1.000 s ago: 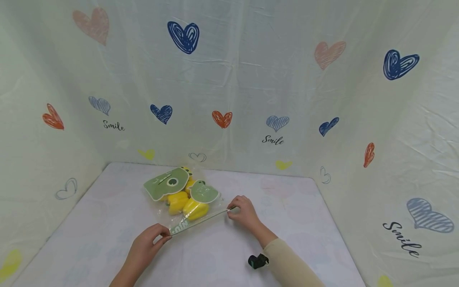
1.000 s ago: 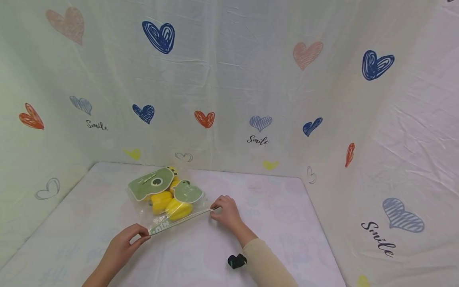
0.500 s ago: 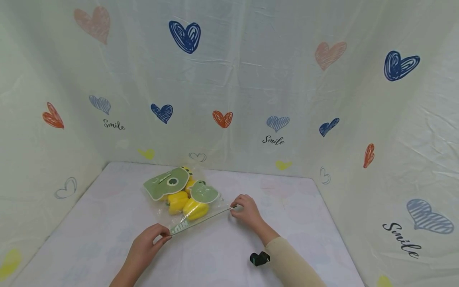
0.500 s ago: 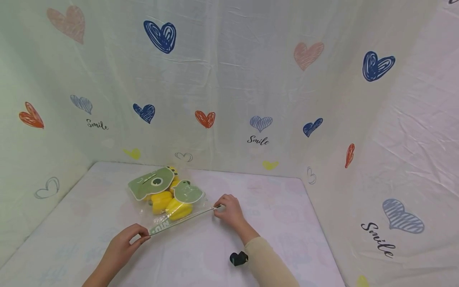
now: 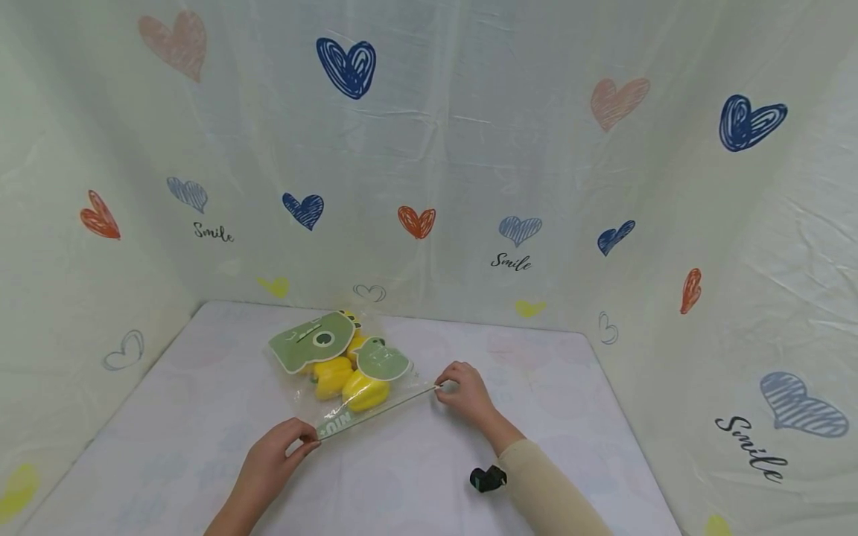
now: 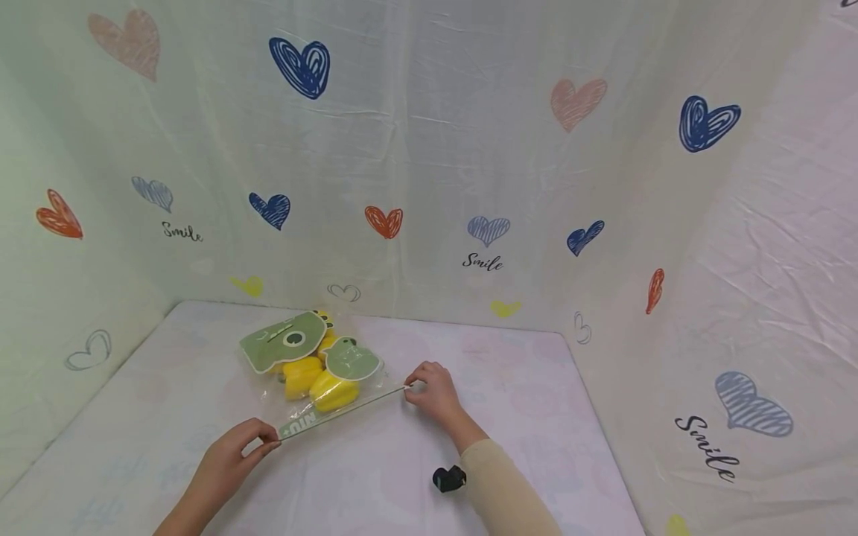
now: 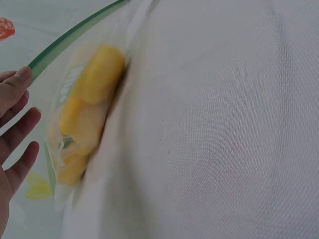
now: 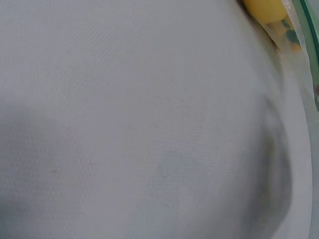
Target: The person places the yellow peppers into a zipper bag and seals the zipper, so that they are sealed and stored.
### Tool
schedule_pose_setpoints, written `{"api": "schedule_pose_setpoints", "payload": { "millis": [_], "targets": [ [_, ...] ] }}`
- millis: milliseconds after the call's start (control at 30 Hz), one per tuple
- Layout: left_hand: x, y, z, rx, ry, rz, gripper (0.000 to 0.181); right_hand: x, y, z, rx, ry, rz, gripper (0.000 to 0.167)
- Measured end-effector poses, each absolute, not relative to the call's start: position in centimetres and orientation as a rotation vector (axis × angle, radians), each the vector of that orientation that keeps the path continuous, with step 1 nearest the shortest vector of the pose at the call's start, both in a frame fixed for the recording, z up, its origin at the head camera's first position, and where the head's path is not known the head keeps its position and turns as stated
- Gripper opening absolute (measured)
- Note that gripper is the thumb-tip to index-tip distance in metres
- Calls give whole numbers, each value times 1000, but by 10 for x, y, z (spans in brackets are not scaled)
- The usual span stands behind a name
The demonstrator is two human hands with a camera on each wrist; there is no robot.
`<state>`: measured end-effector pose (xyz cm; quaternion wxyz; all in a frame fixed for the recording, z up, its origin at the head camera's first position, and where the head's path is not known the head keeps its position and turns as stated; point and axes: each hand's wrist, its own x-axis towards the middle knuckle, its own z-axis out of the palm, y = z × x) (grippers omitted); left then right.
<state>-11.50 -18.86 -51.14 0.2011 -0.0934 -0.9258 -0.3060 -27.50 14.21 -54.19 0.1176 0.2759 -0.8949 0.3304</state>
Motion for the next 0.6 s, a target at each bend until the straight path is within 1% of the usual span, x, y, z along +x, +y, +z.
{"api": "schedule_pose_setpoints", "payload": {
  "millis": [367,600],
  "targets": [
    [-115,-194,-510,-275,-2683,-949,33,-274,145,-538,842,-2680,893,11],
    [-114,-206,-502,-418,-2751,-913,30,-263,149,-528,842,-2737,891,16]
  ]
}}
